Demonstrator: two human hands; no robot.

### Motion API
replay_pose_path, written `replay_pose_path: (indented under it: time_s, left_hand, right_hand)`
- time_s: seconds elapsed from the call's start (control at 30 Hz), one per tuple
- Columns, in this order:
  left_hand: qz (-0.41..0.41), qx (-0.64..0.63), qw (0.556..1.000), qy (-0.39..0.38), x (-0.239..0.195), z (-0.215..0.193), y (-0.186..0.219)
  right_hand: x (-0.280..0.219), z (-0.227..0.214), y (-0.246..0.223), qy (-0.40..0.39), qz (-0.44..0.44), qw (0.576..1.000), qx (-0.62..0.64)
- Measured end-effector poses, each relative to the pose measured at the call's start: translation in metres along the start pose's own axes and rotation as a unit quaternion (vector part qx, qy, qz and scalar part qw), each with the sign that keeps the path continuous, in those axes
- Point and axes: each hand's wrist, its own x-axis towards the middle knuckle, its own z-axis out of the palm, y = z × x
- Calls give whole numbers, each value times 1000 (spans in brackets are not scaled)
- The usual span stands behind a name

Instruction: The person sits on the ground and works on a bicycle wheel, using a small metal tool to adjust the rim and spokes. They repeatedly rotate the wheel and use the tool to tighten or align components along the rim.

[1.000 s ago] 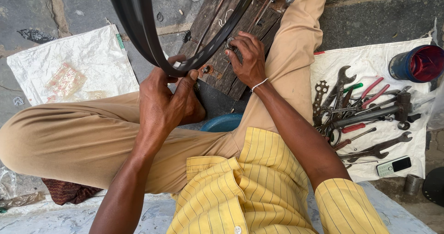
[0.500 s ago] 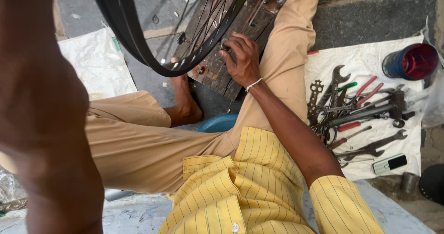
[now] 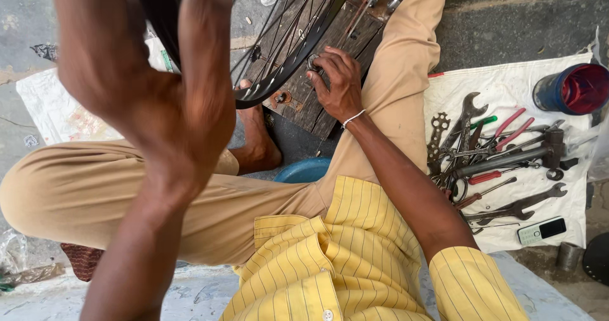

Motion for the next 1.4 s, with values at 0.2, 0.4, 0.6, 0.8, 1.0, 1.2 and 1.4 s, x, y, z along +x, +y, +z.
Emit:
replay_pose_path:
  time_s: [0.2,0.4,0.6,0.8,1.0,1.2,1.4]
  left_hand:
    - [-300,-68,948,-86,-120,19,-1]
    - [-381,-68,916,-103,-147,30,-19]
    - [-438,-78,888,-117,-129,26,-10]
    - [-270,-153,950,34,-117,-7,-5]
    - [-204,-226,951,55,-115,-24,4]
    - [-204,-153,964,-75,-94,-17,5]
    - [-202,-257,944,-39,-31,-21,9]
  right_hand:
    - [3,-3,-2,0,6,1000,21]
    - [4,-4,-6,1,8,1000,14]
    - [-1,-2,-4,-5,15,1000,21]
    - [3,-2,-4,-2,14,1000,22]
    - [16,-56,-79,47,26,991,126]
    - [90,-134,-153,78,-271,955,94]
    - [157,-205,-196,-90,-177,911,361]
